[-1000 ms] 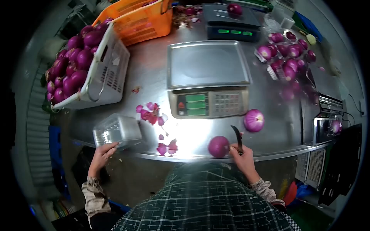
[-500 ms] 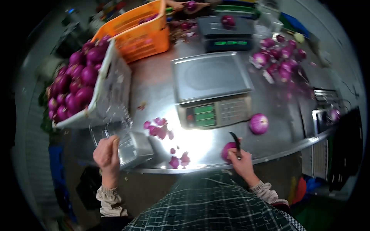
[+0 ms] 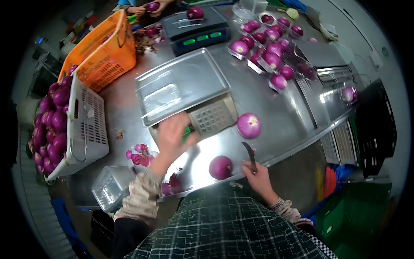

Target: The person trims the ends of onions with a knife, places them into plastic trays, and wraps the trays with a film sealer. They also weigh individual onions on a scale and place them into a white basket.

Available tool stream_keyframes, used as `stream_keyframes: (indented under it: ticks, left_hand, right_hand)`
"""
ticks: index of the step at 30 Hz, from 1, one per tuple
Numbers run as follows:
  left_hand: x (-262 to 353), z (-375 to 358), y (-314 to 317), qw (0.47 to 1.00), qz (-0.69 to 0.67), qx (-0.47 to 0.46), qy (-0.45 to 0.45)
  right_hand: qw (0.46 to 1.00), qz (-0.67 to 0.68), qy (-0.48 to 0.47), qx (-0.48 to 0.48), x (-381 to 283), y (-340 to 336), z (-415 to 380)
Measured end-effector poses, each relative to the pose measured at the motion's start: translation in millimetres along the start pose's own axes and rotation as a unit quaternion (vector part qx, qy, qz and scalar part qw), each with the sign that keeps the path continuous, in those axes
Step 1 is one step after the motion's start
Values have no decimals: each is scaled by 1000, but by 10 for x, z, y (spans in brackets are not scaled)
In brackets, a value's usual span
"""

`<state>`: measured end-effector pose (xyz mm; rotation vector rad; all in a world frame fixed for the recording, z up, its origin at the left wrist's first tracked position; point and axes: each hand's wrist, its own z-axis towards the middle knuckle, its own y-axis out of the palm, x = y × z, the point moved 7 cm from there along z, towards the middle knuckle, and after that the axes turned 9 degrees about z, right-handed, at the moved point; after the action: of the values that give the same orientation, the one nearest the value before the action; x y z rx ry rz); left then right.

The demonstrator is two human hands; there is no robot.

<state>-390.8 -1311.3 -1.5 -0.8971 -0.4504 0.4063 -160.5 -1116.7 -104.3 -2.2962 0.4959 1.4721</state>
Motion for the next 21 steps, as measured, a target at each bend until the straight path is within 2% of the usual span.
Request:
stream_keyframes:
  ticks: [1, 3, 5, 6, 9, 10, 12, 13, 15, 16, 17, 20, 21]
  left_hand:
    - [217, -277, 244, 993, -75, -87, 7]
    - [724, -688, 500, 966, -149, -212, 1]
    - [913, -861, 688, 941, -179, -282, -50]
    - [922, -853, 703, 943, -168, -280, -66]
    - [802, -894, 908, 904, -258, -288, -183]
    - [656, -1033, 1014, 855, -342, -264, -287]
    - [393, -1254, 1058, 708, -486, -200, -472]
    - [347, -1325, 998, 620, -596, -120, -496]
    - [323, -1246, 766, 422, -722, -4, -548]
    - [305, -1103, 610, 407, -738, 33, -537]
    - [306, -1011, 510, 378, -783, 5, -494]
    - [293, -964, 346, 343, -746, 75, -566]
    - [307, -952, 300, 333, -743, 90, -573]
  right_hand:
    - [1000, 6, 13, -2, 68, -17, 33]
    - [1000, -4, -20, -16, -20, 20, 85]
    - [996, -70, -42, -37, 50, 37, 212]
    - [995, -83, -45, -44, 41, 78, 255]
    - [991, -83, -58, -84, 11, 219, 334]
    - [991, -76, -63, -95, -48, 277, 349]
    - [991, -46, -38, -119, -214, 404, 342]
    - [991, -29, -1, -131, -218, 445, 348]
    - [984, 2, 71, -161, -182, 536, 376]
    - [973, 39, 93, -207, -175, 614, 388]
    - [973, 28, 65, -219, -271, 699, 384]
    - [970, 13, -5, -241, -613, 897, 271]
    - [968, -2, -71, -242, -745, 943, 266]
